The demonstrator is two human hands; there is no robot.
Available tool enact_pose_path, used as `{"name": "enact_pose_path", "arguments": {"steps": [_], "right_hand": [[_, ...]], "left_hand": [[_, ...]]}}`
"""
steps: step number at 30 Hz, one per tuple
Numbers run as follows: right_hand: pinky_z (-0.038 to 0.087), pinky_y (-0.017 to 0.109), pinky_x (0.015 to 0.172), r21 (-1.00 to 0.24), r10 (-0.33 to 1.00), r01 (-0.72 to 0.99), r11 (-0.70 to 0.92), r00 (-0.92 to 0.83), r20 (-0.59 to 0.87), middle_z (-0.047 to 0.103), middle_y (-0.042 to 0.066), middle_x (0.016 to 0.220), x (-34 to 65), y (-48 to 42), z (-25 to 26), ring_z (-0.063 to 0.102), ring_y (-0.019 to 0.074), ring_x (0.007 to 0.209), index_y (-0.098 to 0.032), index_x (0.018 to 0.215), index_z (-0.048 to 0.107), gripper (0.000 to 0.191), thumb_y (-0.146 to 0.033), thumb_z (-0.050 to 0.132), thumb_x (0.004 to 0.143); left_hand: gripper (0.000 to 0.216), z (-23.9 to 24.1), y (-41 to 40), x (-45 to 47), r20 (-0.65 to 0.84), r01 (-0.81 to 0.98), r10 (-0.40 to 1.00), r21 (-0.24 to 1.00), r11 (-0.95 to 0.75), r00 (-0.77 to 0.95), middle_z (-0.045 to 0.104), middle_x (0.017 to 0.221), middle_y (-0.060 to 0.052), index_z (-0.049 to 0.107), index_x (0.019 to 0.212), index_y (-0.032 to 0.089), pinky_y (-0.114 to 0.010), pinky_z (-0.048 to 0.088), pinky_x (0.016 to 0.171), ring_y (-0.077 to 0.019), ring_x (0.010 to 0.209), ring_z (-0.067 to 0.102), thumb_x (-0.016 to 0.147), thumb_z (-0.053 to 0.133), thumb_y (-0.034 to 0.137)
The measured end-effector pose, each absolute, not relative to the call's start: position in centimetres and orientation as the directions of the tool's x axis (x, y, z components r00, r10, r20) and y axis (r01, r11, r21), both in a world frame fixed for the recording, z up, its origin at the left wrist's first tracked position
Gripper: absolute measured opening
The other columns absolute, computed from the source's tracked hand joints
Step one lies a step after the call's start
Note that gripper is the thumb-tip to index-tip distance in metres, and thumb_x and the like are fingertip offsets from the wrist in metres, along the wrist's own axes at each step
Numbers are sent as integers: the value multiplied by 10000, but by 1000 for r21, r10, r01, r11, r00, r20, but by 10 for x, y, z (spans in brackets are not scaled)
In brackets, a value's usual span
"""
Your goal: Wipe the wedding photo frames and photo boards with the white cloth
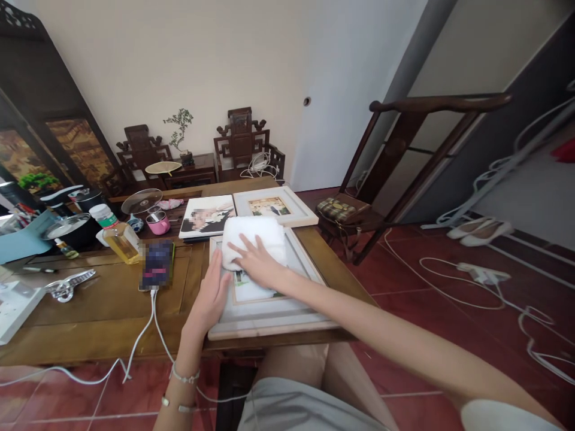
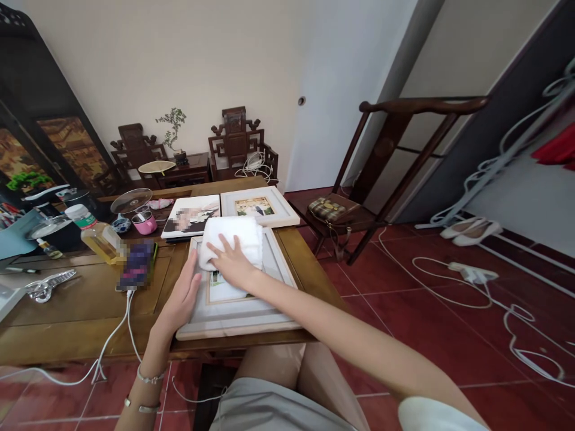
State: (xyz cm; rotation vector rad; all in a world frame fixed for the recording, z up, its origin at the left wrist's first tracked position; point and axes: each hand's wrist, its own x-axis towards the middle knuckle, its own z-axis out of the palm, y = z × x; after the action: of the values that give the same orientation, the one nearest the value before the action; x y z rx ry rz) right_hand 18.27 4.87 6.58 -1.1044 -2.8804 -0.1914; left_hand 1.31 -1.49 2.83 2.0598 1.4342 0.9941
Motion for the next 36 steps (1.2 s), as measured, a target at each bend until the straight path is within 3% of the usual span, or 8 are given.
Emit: {"name": "enact_pose_path", "arguments": {"steps": [4,8,15,21,27,29,32,36], "right_hand": [[305,700,967,88,614,610,787,-790,-10,233,100,1523,166,29,69,199,458,1343,-130,1180,609,424,-49,486,783],[299,710,969,20,581,582,813,-807,-109,260,110,1513,171,-5,77,210,465,1336,-135,1158,624,438,-55,544,734],[240,619,1062,-208,470,478,853,-878,-93,395,63,1453,217,-48,92,203,332,1380,-189,1101,652,528,46,424,687],[234,636,1049,-151,635,651,743,-759,-148,404,47,1442,265,-56,91,224,335,1372,-180,998,689,554,66,401,593],[173,638,1066,-91,725,744,662,-666,-174,440,36,1417,312,-56,97,224,295,1378,-190,880,686,524,71,367,556],[147,631,1074,-113,734,749,653,-662,-150,428,40,1428,319,-46,97,223,285,1380,-199,885,677,518,58,367,560],[181,594,1075,-156,804,802,576,-591,-70,413,101,1437,317,-15,92,270,292,1365,-182,1045,645,573,43,368,596],[326,485,1020,-176,882,865,470,-454,123,568,160,1277,286,37,84,355,303,1321,-130,1174,585,572,41,378,669]], "left_hand": [[570,25,-15,12,314,576,927,726,-375,207,111,1565,-42,113,1477,223,-390,91,1181,-192,1436,99,967,225,454],[565,25,-15,11,307,567,932,740,-361,193,115,1563,-39,129,1476,221,-398,92,1180,-188,1436,100,968,163,466],[556,28,-14,12,229,673,952,673,-307,205,186,1547,-54,174,1468,223,-433,134,1170,-204,1427,152,966,212,459],[522,25,-10,14,224,776,940,532,-340,259,290,1508,-106,312,1422,155,-461,230,1139,-227,1410,221,965,278,406],[457,24,-9,13,254,795,917,462,-394,307,375,1469,-94,391,1382,176,-434,283,1123,-218,1375,310,959,308,328],[449,25,-10,13,255,793,914,458,-402,316,383,1464,-91,396,1379,177,-437,298,1116,-216,1362,333,960,305,308],[436,25,-10,13,272,787,908,459,-413,318,405,1450,-92,413,1368,183,-449,311,1108,-220,1349,353,959,306,290],[431,23,-10,13,283,777,906,471,-418,315,418,1440,-100,424,1360,182,-461,309,1107,-224,1344,362,960,306,290]]}}
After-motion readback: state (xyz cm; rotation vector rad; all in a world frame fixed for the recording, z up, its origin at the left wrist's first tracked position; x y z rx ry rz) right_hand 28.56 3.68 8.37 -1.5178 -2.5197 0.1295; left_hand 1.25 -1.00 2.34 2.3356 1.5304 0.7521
